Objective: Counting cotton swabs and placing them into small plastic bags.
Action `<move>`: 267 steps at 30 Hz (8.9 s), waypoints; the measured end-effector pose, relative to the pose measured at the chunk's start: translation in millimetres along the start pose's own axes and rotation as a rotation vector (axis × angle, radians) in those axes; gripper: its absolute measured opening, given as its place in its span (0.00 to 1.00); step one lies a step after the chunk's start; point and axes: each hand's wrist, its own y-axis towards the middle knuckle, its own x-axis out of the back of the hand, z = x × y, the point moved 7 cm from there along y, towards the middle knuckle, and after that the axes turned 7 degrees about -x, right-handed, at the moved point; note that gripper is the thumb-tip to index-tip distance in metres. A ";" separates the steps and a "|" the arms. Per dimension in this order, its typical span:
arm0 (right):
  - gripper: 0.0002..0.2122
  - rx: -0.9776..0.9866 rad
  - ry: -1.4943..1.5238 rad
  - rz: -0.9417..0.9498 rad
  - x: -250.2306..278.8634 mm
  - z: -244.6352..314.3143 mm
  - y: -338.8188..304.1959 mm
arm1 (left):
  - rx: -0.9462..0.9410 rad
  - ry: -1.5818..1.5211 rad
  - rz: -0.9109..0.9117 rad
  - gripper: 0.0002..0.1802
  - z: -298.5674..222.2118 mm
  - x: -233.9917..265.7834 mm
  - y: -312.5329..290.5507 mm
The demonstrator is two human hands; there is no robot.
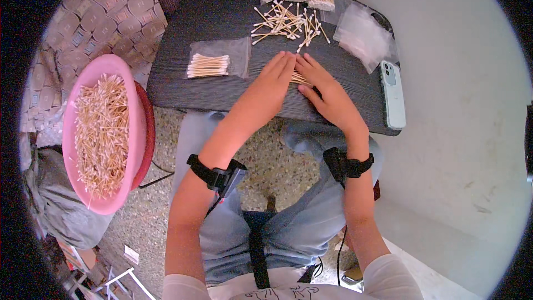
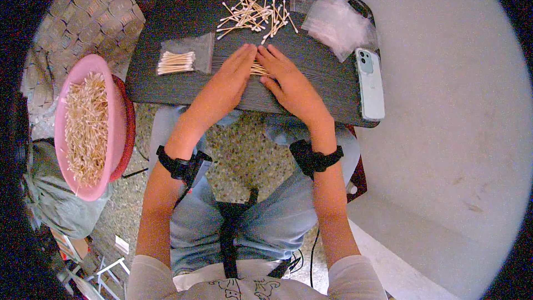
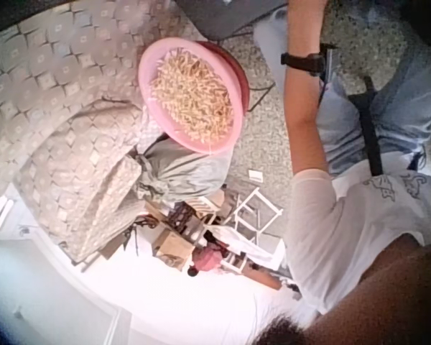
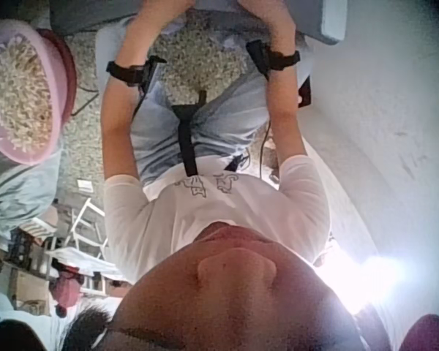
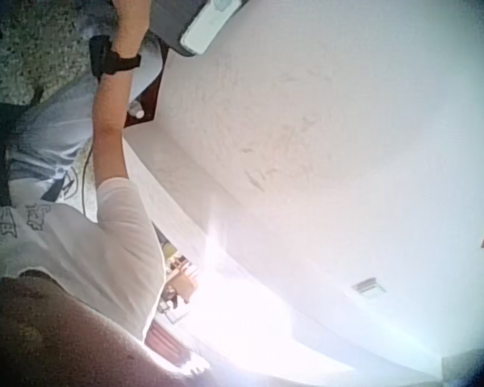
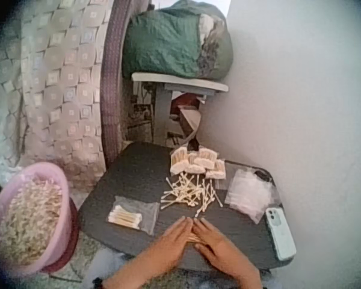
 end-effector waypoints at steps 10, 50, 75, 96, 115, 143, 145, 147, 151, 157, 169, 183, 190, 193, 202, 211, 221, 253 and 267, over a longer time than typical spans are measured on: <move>0.12 -0.053 -0.197 -0.090 3.2 8.1 4.1 | 0.001 0.271 0.085 0.14 -9.5 7.3 13.6; 0.14 -0.444 0.714 0.075 -7.7 -28.7 6.7 | 0.092 -0.399 0.034 0.19 -5.0 14.4 12.0; 0.08 -0.195 0.643 -0.346 6.8 11.5 23.2 | 0.592 -0.907 -0.334 0.17 42.7 1.6 4.2; 0.13 -0.035 0.066 -0.164 -10.0 22.9 26.2 | 0.331 -0.207 -0.400 0.13 28.4 48.8 11.9; 0.10 -0.170 -0.025 -0.225 -14.8 18.6 29.3 | 0.281 0.101 -0.419 0.11 21.8 88.1 1.5; 0.10 -0.062 -0.165 -0.113 -38.2 35.6 45.6 | 0.410 0.311 -0.236 0.06 54.0 74.2 -21.4; 0.09 -0.049 -0.221 -0.161 -40.5 34.9 45.3 | 0.412 0.278 -0.254 0.05 53.0 75.9 -21.8; 0.09 -0.050 -0.279 -0.178 -41.6 33.7 46.1 | 0.414 0.247 -0.278 0.05 51.8 76.9 -22.0; 0.09 -0.076 -0.325 -0.150 -43.1 36.5 48.9 | 0.397 0.209 -0.295 0.04 48.0 76.4 -22.7; 0.09 -0.124 -0.300 -0.157 -48.3 42.8 51.4 | 0.396 0.193 -0.331 0.05 44.4 77.4 -21.9; 0.11 -0.234 -0.171 -0.148 -57.6 54.5 48.8 | 0.400 0.185 -0.478 0.09 46.2 76.8 -24.8; 0.06 0.063 -0.354 -0.214 -50.8 70.5 49.9 | 0.407 0.184 -0.484 0.07 43.5 82.6 -22.3; 0.06 0.185 -0.346 -0.241 -42.9 81.6 48.1 | 0.465 0.094 -0.565 0.07 51.9 89.1 -27.6; 0.06 0.185 -0.345 -0.243 -40.7 81.1 48.6 | 0.446 0.057 -0.590 0.07 50.9 90.3 -26.8; 0.05 -0.009 -0.442 -0.221 -55.3 57.9 53.0 | 0.458 0.152 -0.458 0.08 44.3 84.0 -23.2; 0.07 -0.029 -0.448 -0.248 -76.0 61.4 64.3 | 0.296 0.296 -0.435 0.08 37.9 67.5 -20.9; 0.23 0.044 -0.143 -0.149 -51.5 59.4 53.9 | 0.304 0.102 -0.136 0.21 39.2 59.6 -22.2; 0.10 -0.169 0.281 -0.181 -49.4 32.6 64.9 | 0.295 0.322 -0.153 0.28 42.1 53.7 -21.4; 0.04 -0.167 0.259 -0.255 -43.8 32.5 63.1 | 0.339 0.291 -0.290 0.18 59.0 55.5 -32.1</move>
